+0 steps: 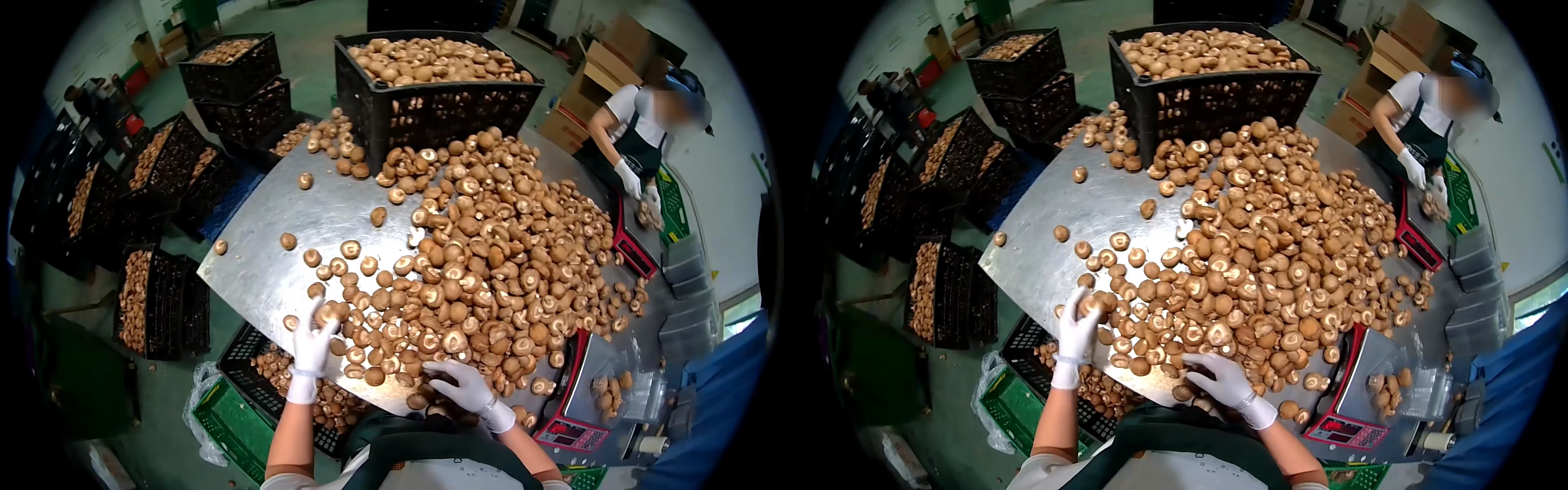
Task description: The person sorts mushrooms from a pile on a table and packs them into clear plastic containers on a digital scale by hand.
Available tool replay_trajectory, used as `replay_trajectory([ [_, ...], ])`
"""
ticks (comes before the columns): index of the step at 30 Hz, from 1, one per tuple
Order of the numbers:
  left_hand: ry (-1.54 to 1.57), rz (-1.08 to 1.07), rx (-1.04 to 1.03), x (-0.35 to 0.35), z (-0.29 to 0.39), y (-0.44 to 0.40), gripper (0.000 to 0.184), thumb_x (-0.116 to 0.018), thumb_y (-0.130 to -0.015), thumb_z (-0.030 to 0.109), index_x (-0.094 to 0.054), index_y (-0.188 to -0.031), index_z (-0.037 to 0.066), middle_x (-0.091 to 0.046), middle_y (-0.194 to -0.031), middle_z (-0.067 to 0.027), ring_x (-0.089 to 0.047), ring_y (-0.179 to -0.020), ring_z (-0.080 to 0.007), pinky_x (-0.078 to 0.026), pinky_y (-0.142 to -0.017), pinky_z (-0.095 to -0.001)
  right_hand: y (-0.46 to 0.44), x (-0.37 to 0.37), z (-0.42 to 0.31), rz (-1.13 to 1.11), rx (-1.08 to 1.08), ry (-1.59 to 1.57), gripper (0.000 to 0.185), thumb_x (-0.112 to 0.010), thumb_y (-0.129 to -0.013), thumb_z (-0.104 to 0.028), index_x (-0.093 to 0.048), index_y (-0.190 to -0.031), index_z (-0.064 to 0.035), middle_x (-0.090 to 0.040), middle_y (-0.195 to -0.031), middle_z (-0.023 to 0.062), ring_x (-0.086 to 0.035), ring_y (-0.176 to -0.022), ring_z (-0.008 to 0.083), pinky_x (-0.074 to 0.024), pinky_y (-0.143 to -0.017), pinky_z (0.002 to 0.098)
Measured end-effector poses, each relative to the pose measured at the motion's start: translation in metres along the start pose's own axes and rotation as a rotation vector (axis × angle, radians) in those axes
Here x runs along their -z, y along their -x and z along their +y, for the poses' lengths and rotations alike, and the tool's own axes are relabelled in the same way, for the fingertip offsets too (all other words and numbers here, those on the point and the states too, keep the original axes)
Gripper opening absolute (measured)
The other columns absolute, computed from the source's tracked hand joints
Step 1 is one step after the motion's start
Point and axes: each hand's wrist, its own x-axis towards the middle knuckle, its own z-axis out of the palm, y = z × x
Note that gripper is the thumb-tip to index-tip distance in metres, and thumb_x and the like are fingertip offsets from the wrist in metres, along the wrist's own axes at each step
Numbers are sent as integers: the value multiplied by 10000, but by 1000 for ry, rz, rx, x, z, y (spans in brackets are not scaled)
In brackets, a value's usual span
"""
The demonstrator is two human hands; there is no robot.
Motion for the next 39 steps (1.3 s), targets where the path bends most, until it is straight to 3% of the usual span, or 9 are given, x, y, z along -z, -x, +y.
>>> replay_trajectory([
  [4, 63, -540, -213, -53, 59, 46, 585, -737, -760, 181, -515, -1282, 38, -550, -1264, -157, -506, -1199, -254, -386, -1025, -359, -13, -13, 4, -57, -134, -1146, 620, -553, -924, -327, -292, -1433, -88, -472, -1319, 104, -544, -1079, 196, -489, -872, 292],
  [8, -105, -413, -288, -102, 48, 20, 495, -713, -780, 208, -559, -1220, 40, -570, -1207, -146, -538, -1123, -303, -418, -971, -373, -24, -5, 16, 70, -70, -1107, 403, -524, -936, -306, -532, -1199, -1, -606, -1094, 111, -592, -960, 188, -474, -814, 225],
  [10, -186, -324, -404, -125, 45, 3, 461, -695, -781, 179, -565, -1201, 37, -571, -1183, -146, -537, -1105, -313, -426, -956, -371, -33, 12, 19, 203, -74, -958, 270, -546, -925, -246, -610, -949, 15, -641, -893, 72, -590, -810, 124, -472, -736, 221],
  [14, -241, -392, -463, -166, 16, -18, 469, -690, -771, 178, -564, -1205, 53, -569, -1165, -152, -522, -1110, -318, -425, -950, -363, -74, 58, 4, 478, 133, 78, 246, -616, -852, -160, -622, -1078, -64, -644, -991, 81, -631, -839, 188, -512, -723, 290],
  [19, 332, -433, 109, -156, -3, -33, 393, -541, -917, 161, -492, -1291, 51, -554, -1224, -112, -557, -1028, -154, -486, -863, -298, -120, 43, 34, 452, 60, 1038, 415, -572, -789, -120, -564, -1195, -207, -584, -1130, 62, -639, -698, 209, -515, -551, 342],
  [23, 868, -635, 441, -121, 2, -30, 470, -391, -963, 183, -309, -1401, 35, -491, -1311, -167, -580, -1110, -325, -526, -858, -350, -131, 44, 40, 490, 30, 1118, 330, -547, -801, -132, -579, -1124, -195, -583, -981, 57, -622, -659, 204, -510, -530, 329],
  [31, 832, -577, 345, -85, 52, 15, 562, -467, -943, 210, -253, -1438, 53, -439, -1362, -163, -583, -1104, -302, -542, -830, -318, -91, 68, 18, 202, -143, -564, 414, -519, -935, -151, -460, -1337, -75, -625, -1043, 17, -581, -707, 93, -502, -677, 231],
  [35, 438, -647, 23, -89, 66, 46, 537, -502, -925, 178, -334, -1415, 36, -390, -1412, -122, -450, -1251, -232, -443, -971, -328, -65, 32, 13, -20, -73, -757, 430, -464, -970, -190, -413, -1366, -32, -472, -1348, 70, -423, -1238, 149, -312, -1055, 301],
  [39, 568, -615, 213, -90, 65, 64, 514, -461, -947, 136, -304, -1422, 15, -404, -1405, -117, -461, -1235, -230, -448, -953, -321, -57, 1, 19, 18, -143, -1050, 426, -425, -969, -139, -391, -1363, 18, -462, -1348, 104, -432, -1239, 167, -323, -1049, 280],
])
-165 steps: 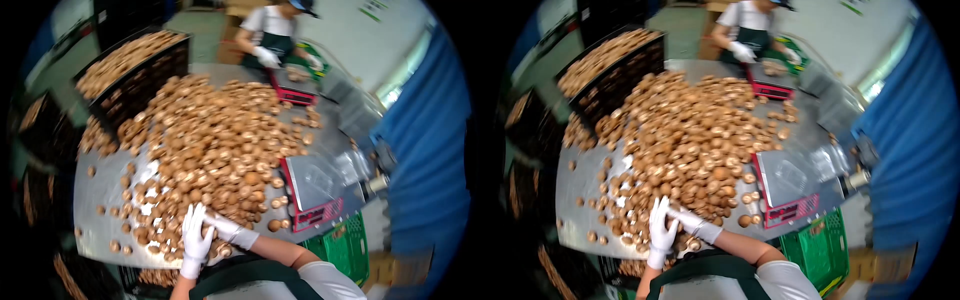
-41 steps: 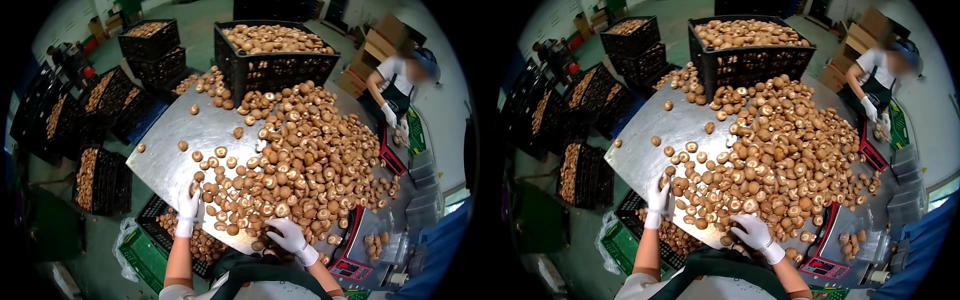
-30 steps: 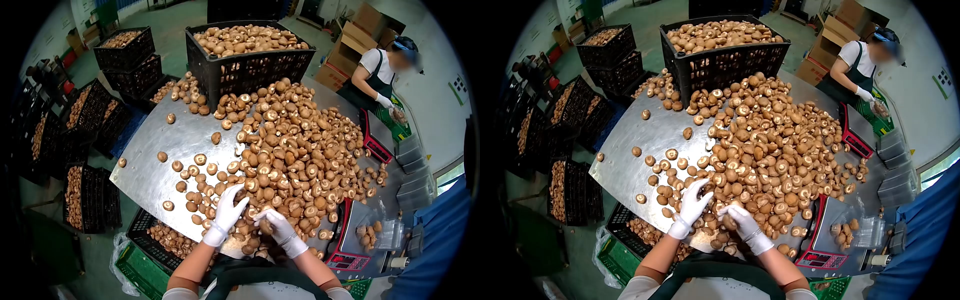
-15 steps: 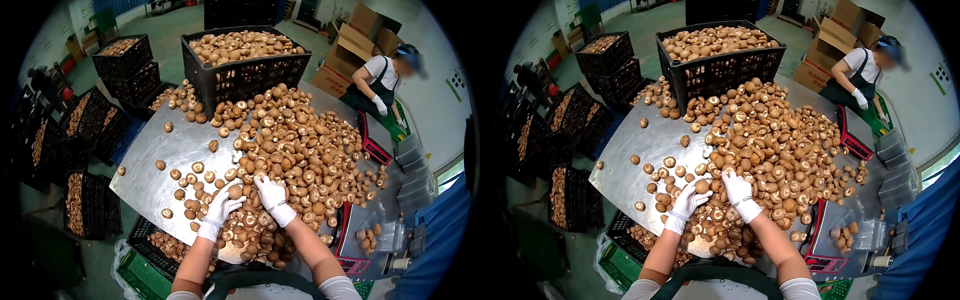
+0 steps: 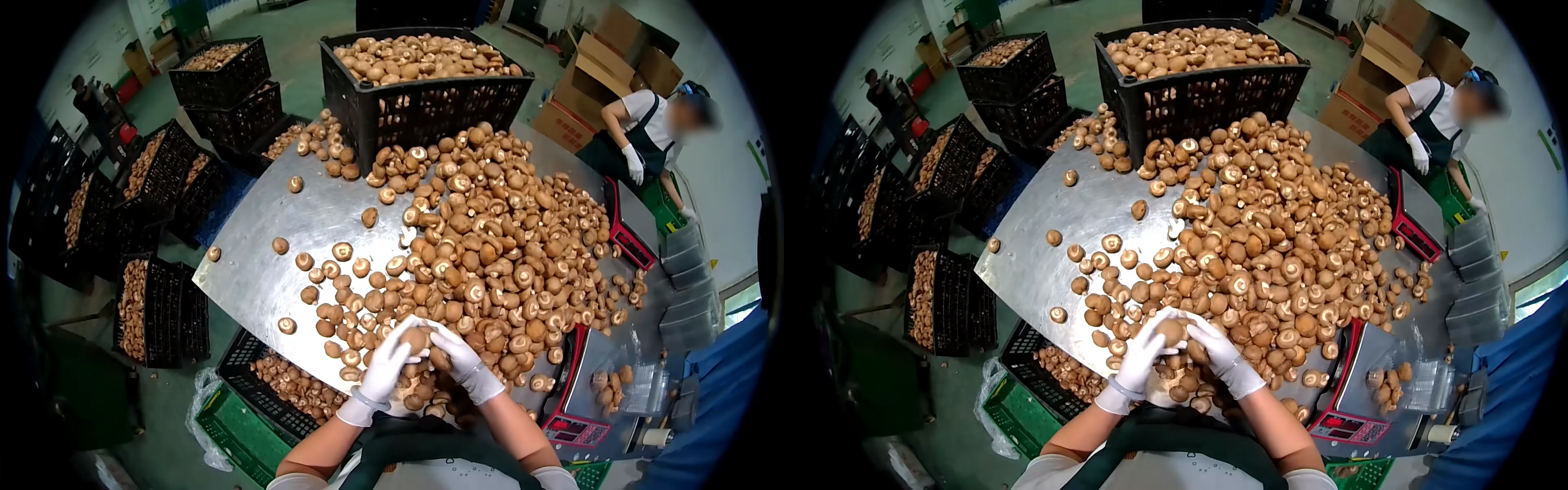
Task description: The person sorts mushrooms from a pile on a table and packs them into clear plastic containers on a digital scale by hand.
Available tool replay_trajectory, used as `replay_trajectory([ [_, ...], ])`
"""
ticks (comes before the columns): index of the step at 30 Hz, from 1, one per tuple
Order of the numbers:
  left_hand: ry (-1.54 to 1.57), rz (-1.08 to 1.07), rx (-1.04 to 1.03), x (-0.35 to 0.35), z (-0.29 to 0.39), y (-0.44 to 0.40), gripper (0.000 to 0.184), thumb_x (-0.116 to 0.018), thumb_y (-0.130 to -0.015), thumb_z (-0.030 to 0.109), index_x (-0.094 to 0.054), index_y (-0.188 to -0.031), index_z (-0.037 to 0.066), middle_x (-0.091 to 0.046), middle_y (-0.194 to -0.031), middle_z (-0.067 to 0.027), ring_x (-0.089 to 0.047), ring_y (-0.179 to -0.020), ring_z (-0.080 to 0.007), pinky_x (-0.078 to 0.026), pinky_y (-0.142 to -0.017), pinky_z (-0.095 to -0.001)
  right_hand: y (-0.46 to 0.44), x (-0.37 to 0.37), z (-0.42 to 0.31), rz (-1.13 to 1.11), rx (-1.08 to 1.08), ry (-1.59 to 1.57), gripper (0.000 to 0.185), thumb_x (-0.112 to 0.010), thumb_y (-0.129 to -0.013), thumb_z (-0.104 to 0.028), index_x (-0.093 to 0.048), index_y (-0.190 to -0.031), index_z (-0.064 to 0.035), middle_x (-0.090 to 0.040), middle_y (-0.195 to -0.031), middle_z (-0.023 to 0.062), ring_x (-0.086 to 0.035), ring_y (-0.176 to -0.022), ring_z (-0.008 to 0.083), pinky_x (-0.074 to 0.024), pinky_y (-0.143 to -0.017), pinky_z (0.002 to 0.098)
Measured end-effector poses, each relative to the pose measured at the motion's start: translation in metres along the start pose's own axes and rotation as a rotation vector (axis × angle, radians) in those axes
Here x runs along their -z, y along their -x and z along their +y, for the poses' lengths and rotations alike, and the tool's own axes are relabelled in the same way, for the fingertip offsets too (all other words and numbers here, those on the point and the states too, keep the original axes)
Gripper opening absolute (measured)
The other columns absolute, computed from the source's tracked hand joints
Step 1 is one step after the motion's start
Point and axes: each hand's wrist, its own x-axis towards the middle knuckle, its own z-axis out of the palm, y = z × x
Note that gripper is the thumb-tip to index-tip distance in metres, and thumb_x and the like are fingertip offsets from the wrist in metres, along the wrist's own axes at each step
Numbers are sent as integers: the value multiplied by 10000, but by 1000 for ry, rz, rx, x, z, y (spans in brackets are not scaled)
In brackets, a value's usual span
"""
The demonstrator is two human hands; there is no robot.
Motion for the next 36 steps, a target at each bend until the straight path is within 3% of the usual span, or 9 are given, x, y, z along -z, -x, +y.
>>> replay_trajectory([
  [6, 454, 171, -49, 34, 12, 23, 525, -448, -939, 198, -301, -1408, 12, -485, -1306, -168, -626, -993, -257, -523, -833, -316, 8, -22, -16, -85, 48, 76, 467, -417, -944, -158, -381, -1381, 2, -539, -1256, 113, -494, -1184, 155, -366, -1023, 273],
  [9, 338, 478, -122, 50, 29, 49, 511, -451, -927, 217, -349, -1381, 9, -532, -1222, -147, -626, -959, -229, -519, -796, -289, 1, -32, 10, -194, -55, 514, 503, -435, -943, -186, -346, -1436, -149, -600, -1131, 95, -565, -711, 66, -492, -673, 238],
  [10, 202, 420, -154, 55, 34, 61, 488, -457, -922, 204, -380, -1366, 15, -554, -1186, -121, -616, -965, -208, -519, -778, -284, 9, -52, -8, -323, -309, 558, 551, -478, -915, -104, -309, -1437, -50, -536, -1282, 135, -601, -946, 113, -476, -838, 235],
  [13, -98, 304, -62, 54, 37, 82, 462, -474, -915, 109, -413, -1360, 0, -523, -1289, -114, -600, -998, -173, -506, -815, -277, 9, -66, 20, -377, 170, 817, 647, -577, -874, -92, -278, -1447, -53, -575, -1156, 104, -562, -881, 77, -477, -770, 227],
  [17, -689, 28, -163, 37, 33, 84, 584, -547, -864, 18, -354, -1414, 53, -461, -1369, -121, -590, -932, -111, -474, -798, -225, 6, -64, 36, -295, -153, 385, 652, -657, -870, -217, -331, -1405, -33, -577, -1153, 88, -569, -856, 89, -475, -739, 220],
  [21, -345, 193, 51, 67, 19, 73, 319, -574, -883, 51, -590, -1200, 23, -645, -1096, -78, -601, -777, -87, -498, -707, -233, 17, -52, 21, -303, -342, 261, 561, -600, -896, -302, -401, -1348, -37, -591, -1112, 79, -575, -844, 90, -473, -735, 214],
  [23, -498, 528, -170, 79, 17, 50, 184, -581, -885, 47, -648, -1048, -6, -671, -885, -35, -603, -712, -86, -495, -659, -227, 21, -49, 17, -333, -460, 69, 567, -563, -911, -345, -393, -1359, -41, -594, -1103, 74, -572, -852, 94, -469, -744, 210],
  [31, -1427, 534, -315, 117, -4, -47, 370, -689, -759, 232, -639, -1105, 110, -516, -1280, -113, -427, -1211, -340, -343, -990, -463, 35, -37, 39, -211, -197, -418, 684, -404, -942, -517, -316, -1398, -15, -555, -1089, 114, -568, -862, 180, -508, -688, 298],
  [36, -1480, 435, -281, 126, -24, -72, 329, -690, -755, 243, -645, -1058, 123, -462, -1357, -108, -339, -1309, -339, -251, -1051, -509, 33, -25, 53, -209, -240, -354, 653, -364, -958, -519, -387, -1346, 6, -591, -1023, 104, -589, -737, 147, -498, -634, 255],
])
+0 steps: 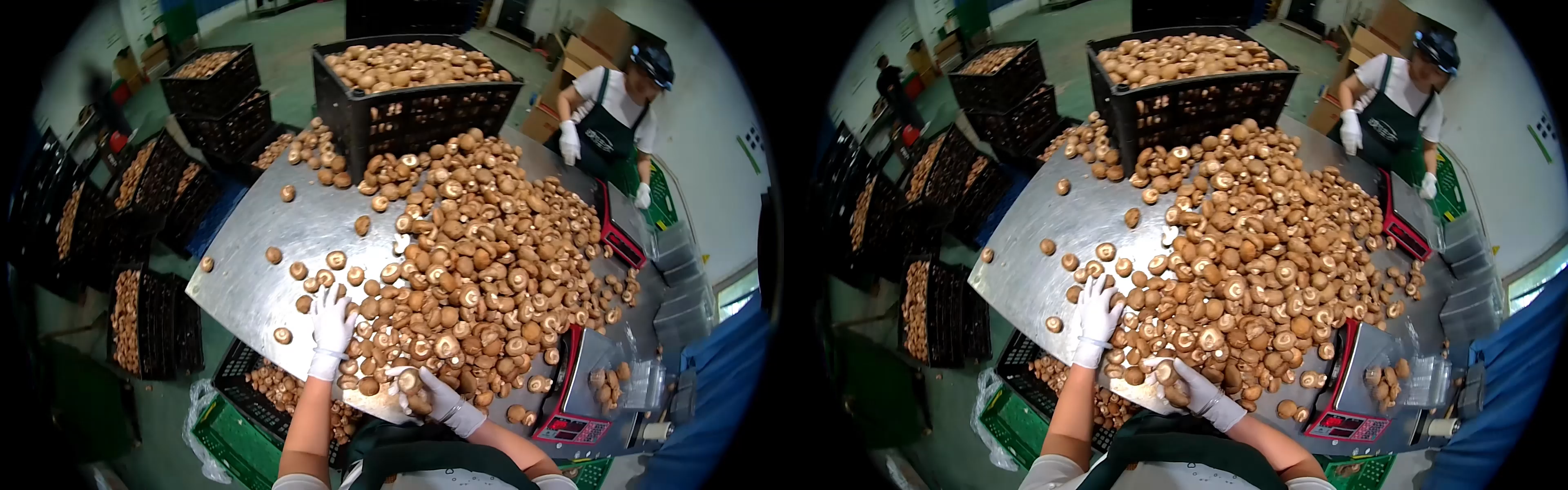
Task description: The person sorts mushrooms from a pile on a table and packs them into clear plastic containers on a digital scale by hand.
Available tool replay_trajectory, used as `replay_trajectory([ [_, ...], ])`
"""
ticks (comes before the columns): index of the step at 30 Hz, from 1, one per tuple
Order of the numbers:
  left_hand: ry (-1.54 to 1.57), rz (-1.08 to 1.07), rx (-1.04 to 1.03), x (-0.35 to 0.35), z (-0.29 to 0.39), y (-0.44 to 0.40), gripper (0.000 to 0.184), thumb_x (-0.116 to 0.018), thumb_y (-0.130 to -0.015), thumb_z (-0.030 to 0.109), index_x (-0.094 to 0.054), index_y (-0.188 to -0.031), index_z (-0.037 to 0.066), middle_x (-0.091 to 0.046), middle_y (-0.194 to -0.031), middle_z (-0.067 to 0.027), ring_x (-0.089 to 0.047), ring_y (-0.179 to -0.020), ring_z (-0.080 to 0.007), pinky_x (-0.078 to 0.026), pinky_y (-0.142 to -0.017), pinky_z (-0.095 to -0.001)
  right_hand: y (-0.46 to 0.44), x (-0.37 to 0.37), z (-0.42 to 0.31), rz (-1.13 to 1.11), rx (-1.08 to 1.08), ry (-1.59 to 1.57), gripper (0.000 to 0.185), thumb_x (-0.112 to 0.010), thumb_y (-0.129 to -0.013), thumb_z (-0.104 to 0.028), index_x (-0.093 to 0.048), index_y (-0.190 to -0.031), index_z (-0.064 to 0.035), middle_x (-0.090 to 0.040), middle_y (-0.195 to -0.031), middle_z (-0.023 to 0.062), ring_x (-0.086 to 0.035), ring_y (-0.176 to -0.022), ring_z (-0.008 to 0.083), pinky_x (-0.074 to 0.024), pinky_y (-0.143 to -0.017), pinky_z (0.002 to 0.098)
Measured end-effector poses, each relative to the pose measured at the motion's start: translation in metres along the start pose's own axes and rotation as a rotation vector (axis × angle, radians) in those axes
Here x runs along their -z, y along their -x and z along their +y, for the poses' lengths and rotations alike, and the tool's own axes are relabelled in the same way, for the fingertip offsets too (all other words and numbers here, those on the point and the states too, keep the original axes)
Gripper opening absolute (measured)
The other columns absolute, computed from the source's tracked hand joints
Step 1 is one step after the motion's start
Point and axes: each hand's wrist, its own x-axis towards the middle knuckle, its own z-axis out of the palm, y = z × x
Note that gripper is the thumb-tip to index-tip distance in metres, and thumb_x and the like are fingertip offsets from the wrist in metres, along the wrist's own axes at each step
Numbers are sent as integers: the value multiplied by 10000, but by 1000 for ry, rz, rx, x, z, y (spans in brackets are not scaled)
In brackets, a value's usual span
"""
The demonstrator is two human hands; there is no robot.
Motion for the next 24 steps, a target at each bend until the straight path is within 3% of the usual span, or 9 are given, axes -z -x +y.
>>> replay_trajectory([
  [3, -1, 98, 86, 8, -3, -1, 288, -696, -737, 180, -632, -1007, 106, -472, -1345, -121, -344, -1308, -342, -254, -1059, -500, 2, 11, -6, -103, 9, 19, 671, -396, -944, -531, -381, -1350, 2, -591, -1052, 118, -599, -769, 147, -501, -650, 259],
  [5, -15, 154, 164, 6, -12, -5, 338, -704, -723, 155, -621, -1045, 98, -474, -1340, -128, -354, -1293, -358, -277, -1051, -491, 8, 9, -13, 33, 5, 168, 674, -432, -939, -509, -350, -1368, 4, -589, -1052, 125, -599, -789, 147, -508, -671, 265],
  [7, -39, 189, 126, 20, 12, -14, 389, -705, -717, 147, -611, -1091, 92, -481, -1327, -137, -378, -1266, -382, -306, -1036, -484, 15, 7, -13, 73, 29, 60, 660, -468, -937, -470, -339, -1373, 8, -592, -1056, 132, -602, -811, 142, -514, -694, 268],
  [9, 60, 195, -94, 21, 42, -23, 427, -703, -722, 152, -601, -1132, 85, -507, -1288, -154, -428, -1215, -394, -342, -1011, -481, 20, 8, -12, 52, 61, -37, 630, -481, -940, -435, -356, -1366, 11, -595, -1070, 136, -606, -819, 136, -517, -701, 272],
  [12, 338, 28, -287, 1, 91, -40, 455, -689, -767, 221, -584, -1182, 67, -546, -1231, -171, -460, -1193, -380, -369, -1013, -447, 19, 7, -14, 54, 63, 77, 698, -501, -913, -482, -341, -1378, 12, -593, -1098, 139, -608, -835, 136, -508, -726, 253],
  [15, 229, -124, -419, -23, 137, -56, 616, -697, -777, 351, -495, -1314, 126, -463, -1358, -147, -391, -1268, -393, -354, -1037, -439, 21, 8, -17, 78, 60, 191, 779, -517, -882, -537, -317, -1393, 17, -592, -1116, 135, -611, -852, 138, -499, -747, 238],
  [18, 119, -269, -484, -46, 154, -67, 618, -659, -802, 417, -464, -1343, 192, -396, -1411, -146, -368, -1281, -408, -365, -1031, -438, 31, 0, -25, 85, 84, 118, 639, -509, -926, -411, -328, -1404, -27, -602, -1060, 124, -595, -798, 120, -500, -696, 222],
  [22, 198, -178, -358, -56, 121, -82, 443, -641, -804, 266, -559, -1228, 169, -518, -1303, -109, -501, -1165, -306, -420, -979, -390, 47, 8, -34, 75, 149, 125, 634, -521, -928, -394, -324, -1406, -28, -593, -1095, 132, -602, -863, 144, -491, -792, 259],
  [24, 267, -83, -342, -51, 108, -80, 409, -654, -786, 216, -566, -1179, 141, -561, -1233, -102, -535, -1111, -307, -435, -952, -379, 54, 12, -32, 99, 179, 65, 616, -518, -932, -377, -326, -1405, -31, -595, -1098, 130, -603, -867, 146, -492, -795, 259],
])
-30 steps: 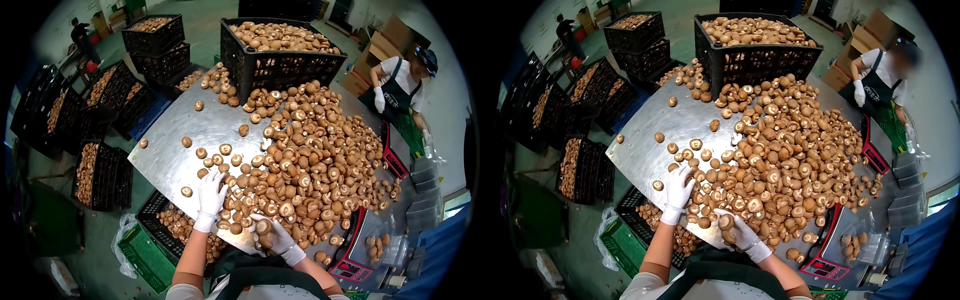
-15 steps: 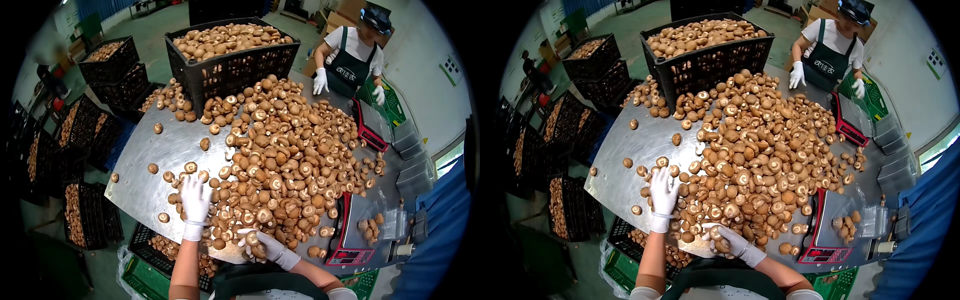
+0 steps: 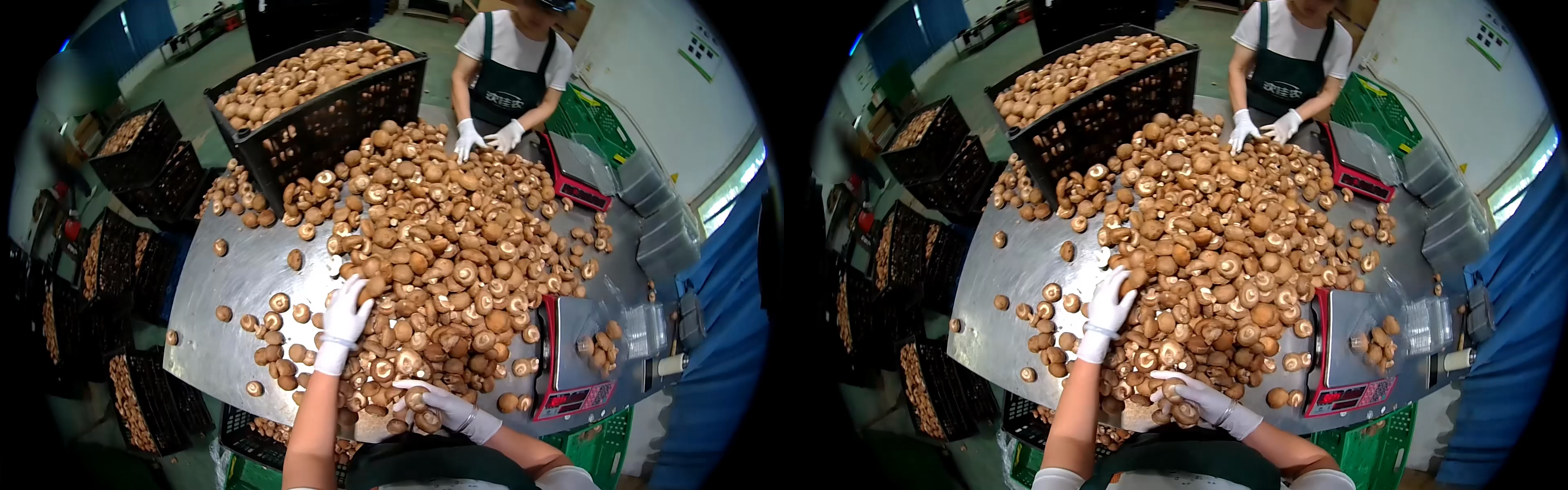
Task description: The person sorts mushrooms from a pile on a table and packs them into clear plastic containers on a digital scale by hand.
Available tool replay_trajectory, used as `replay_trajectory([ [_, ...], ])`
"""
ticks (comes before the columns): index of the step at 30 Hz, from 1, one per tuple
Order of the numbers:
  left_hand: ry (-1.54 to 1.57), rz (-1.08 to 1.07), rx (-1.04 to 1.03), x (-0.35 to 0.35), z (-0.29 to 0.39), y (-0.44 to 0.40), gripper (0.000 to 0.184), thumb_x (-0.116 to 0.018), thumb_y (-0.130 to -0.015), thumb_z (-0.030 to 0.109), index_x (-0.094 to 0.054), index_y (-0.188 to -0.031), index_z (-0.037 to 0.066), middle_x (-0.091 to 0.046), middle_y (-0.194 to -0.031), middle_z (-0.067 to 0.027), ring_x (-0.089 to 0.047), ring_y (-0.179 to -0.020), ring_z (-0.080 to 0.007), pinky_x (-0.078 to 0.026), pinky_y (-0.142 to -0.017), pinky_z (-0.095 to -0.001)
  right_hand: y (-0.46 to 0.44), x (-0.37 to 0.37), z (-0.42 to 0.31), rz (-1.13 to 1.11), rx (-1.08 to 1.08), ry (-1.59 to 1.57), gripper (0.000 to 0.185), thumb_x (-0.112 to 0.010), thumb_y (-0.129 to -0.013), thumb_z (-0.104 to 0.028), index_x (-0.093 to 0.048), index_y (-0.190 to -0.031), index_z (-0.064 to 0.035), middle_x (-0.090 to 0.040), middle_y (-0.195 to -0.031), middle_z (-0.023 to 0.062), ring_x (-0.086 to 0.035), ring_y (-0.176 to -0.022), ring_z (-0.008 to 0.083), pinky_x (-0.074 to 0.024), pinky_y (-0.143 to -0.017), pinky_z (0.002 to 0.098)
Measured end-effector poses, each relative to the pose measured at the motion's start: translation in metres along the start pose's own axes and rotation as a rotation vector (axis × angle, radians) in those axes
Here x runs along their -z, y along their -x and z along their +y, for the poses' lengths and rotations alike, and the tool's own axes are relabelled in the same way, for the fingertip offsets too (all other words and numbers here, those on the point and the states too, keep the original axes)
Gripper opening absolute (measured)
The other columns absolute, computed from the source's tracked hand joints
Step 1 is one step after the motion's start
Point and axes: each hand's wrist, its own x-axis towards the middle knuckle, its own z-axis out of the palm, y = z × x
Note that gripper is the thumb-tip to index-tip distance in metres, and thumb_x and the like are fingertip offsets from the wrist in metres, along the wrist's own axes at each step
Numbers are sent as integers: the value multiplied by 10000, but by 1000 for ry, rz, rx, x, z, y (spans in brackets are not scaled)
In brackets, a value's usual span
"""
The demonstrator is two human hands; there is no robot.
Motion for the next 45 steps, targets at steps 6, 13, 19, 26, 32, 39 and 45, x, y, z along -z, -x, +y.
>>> replay_trajectory([
  [6, -51, 3, 170, 30, -28, 22, 313, -654, -775, 157, -579, -1058, 47, -603, -1047, -149, -562, -1002, -339, -454, -869, -408, 18, -4, -65, 308, 18, 502, 484, -519, -933, -332, -438, -1349, -97, -590, -1195, 144, -581, -1053, 182, -483, -906, 322],
  [13, -38, -47, 85, 46, -5, 54, 410, -659, -791, 162, -575, -1176, 47, -546, -1237, -183, -468, -1183, -377, -363, -1024, -436, -12, 50, -158, 1049, 591, 2000, 507, -658, -788, -167, -516, -1271, -232, -474, -1277, 131, -564, -1008, 300, -525, -729, 390],
  [19, 160, -44, 117, 63, 31, 84, 358, -632, -811, 120, -586, -1150, 11, -552, -1242, -186, -482, -1193, -358, -355, -1038, -418, -41, 75, -175, 1019, 277, 2031, 526, -755, -700, -282, -575, -1192, -228, -410, -1391, 99, -560, -1055, 285, -523, -794, 385],
  [26, 475, -66, 174, 68, 65, 101, 315, -610, -815, 57, -607, -1128, 17, -593, -1189, -156, -536, -1146, -288, -392, -1004, -367, -17, 99, -150, 792, 781, 1235, 373, -662, -810, -221, -598, -1157, -98, -559, -1246, 105, -569, -1086, 215, -462, -901, 320],
  [32, 573, -103, 74, 55, 132, 94, 410, -640, -818, 96, -563, -1214, 24, -574, -1215, -158, -535, -1142, -286, -394, -998, -362, 16, 72, -83, 163, 529, -180, 497, -502, -934, -278, -390, -1352, -32, -523, -1285, 163, -616, -1014, 272, -552, -627, 250],
  [39, 533, -220, -173, 16, 183, 101, 558, -694, -746, 48, -503, -1266, -12, -512, -1283, -176, -511, -1169, -304, -396, -999, -373, 32, 50, 1, 209, 508, -116, 470, -534, -921, -114, -389, -1362, -41, -403, -1401, 66, -431, -1251, 168, -411, -958, 243],
  [45, 692, -387, -181, -34, 250, 91, 543, -681, -769, 63, -498, -1277, 2, -544, -1241, -173, -524, -1156, -287, -399, -992, -359, 143, 58, -37, 542, 637, 168, 409, -463, -978, -298, -490, -1298, -45, -550, -1210, 47, -588, -926, 106, -439, -874, 249],
])
